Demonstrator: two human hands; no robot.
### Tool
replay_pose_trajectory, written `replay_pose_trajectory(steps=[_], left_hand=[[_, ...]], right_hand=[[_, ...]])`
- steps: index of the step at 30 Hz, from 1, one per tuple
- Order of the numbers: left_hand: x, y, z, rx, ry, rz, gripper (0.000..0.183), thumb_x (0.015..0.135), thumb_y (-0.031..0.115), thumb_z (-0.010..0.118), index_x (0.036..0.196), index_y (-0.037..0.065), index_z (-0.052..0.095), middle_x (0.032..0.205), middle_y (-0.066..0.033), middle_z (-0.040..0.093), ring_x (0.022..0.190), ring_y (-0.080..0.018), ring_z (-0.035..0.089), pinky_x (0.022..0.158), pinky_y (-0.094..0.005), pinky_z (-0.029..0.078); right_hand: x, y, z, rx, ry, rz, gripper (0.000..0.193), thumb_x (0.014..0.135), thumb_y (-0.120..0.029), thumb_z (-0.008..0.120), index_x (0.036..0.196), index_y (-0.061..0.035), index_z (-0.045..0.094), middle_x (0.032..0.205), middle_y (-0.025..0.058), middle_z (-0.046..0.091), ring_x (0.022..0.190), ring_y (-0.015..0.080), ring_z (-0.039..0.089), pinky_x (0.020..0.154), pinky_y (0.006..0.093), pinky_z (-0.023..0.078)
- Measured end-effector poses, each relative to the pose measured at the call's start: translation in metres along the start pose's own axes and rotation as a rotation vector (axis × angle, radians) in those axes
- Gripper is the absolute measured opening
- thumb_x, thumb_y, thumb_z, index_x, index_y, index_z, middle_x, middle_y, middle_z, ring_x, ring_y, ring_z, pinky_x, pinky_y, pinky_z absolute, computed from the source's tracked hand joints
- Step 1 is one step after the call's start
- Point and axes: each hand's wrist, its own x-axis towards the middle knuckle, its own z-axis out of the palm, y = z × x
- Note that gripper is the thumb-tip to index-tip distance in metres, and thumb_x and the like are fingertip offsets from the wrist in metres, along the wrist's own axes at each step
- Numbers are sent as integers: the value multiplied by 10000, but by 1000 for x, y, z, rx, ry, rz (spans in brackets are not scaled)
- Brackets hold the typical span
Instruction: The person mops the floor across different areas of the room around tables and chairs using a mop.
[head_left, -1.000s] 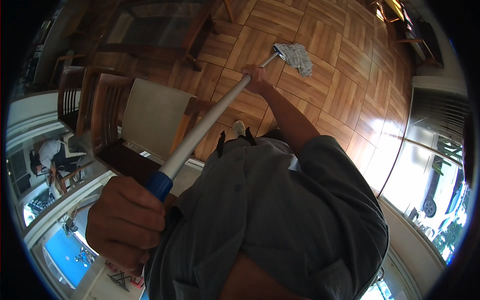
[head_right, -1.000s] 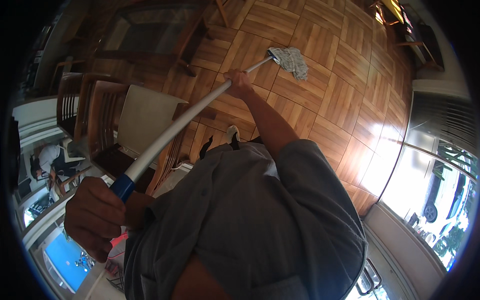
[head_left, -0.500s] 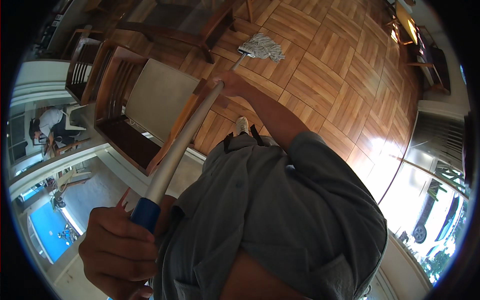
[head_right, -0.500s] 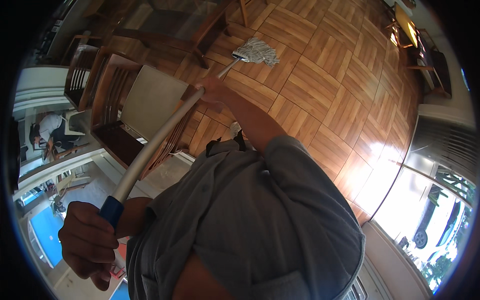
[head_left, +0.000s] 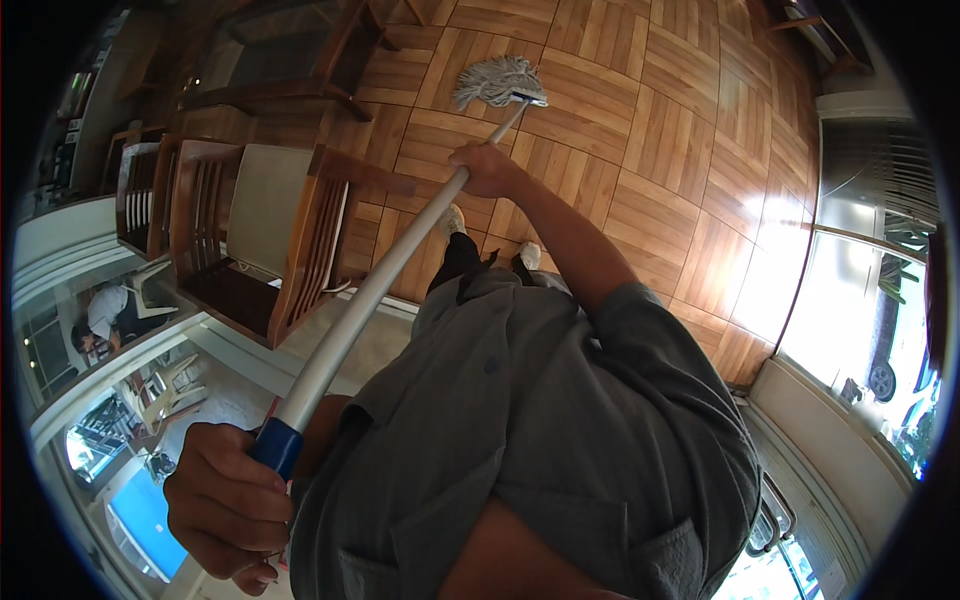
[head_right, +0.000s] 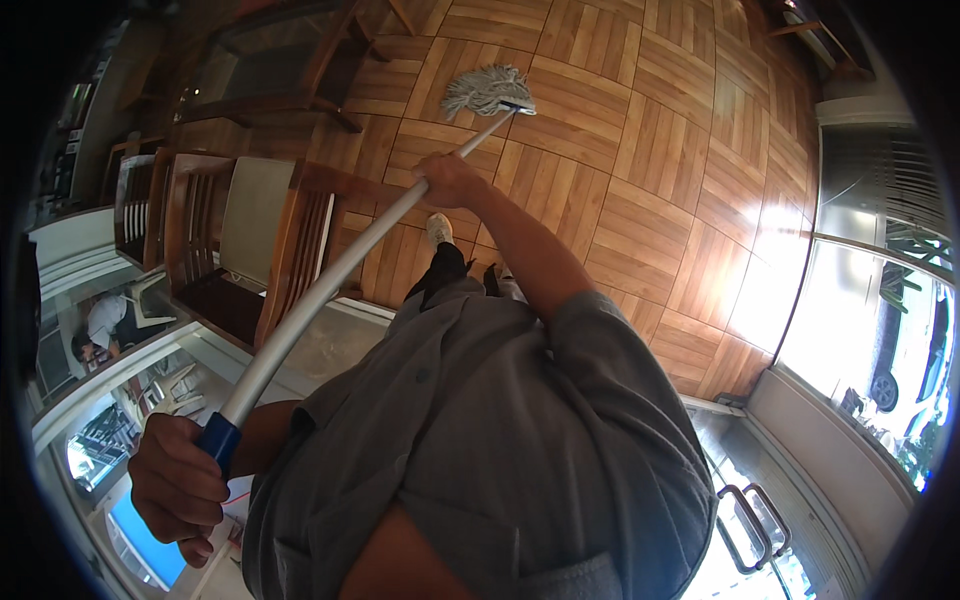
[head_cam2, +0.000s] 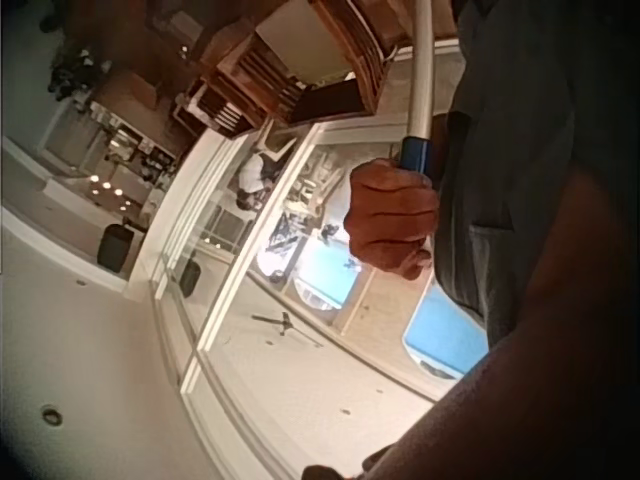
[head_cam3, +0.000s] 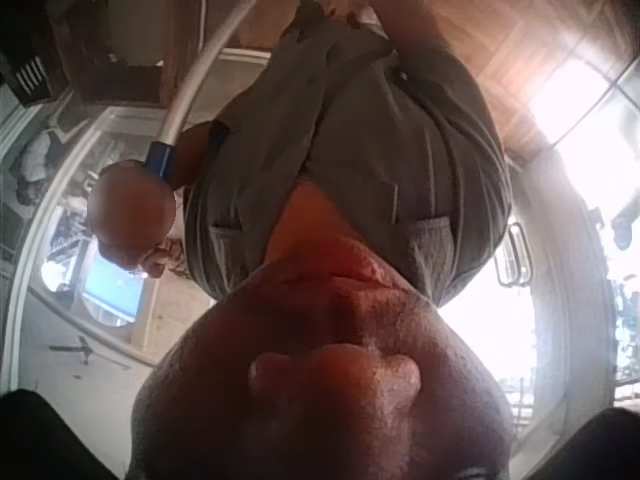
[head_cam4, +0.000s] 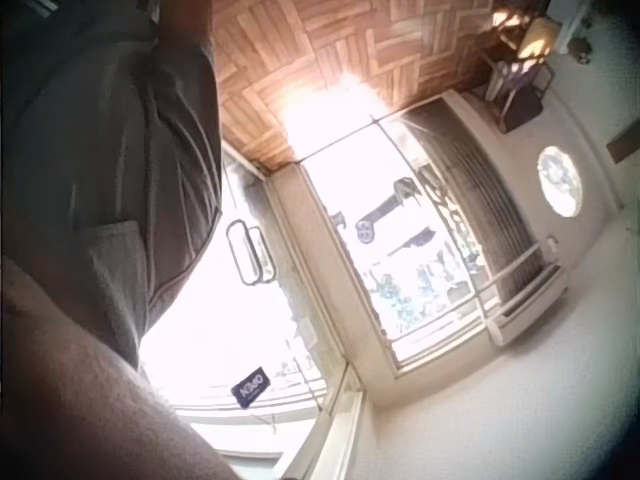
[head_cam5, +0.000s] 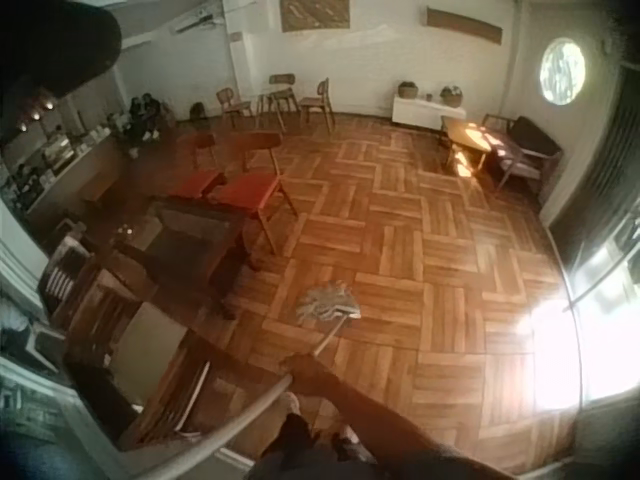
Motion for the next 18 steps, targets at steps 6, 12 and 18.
replay_pose_trajectory(steps=[6,12,18], left_hand=[[0,-1,39,-150,-20,37,262,717,122,579,499,148,435,440,2,497,393,-89,511,422,-214,359],[4,-10,35,-318,-308,63,248,738,65,502,513,124,416,467,-32,467,410,-124,496,422,-225,350],[2,-17,5,-487,-430,45,238,753,78,496,532,113,414,504,-27,450,437,-134,484,444,-243,350]], right_hand=[[-82,2,-19,-19,90,19,178,648,-108,688,754,-64,552,760,94,589,826,304,581,737,432,425],[-139,1,-16,24,199,80,186,647,-43,669,712,-49,495,702,104,555,749,320,559,683,414,420],[-155,-10,-5,-14,195,184,223,653,-90,694,697,-46,480,705,113,539,740,330,546,659,421,407]])
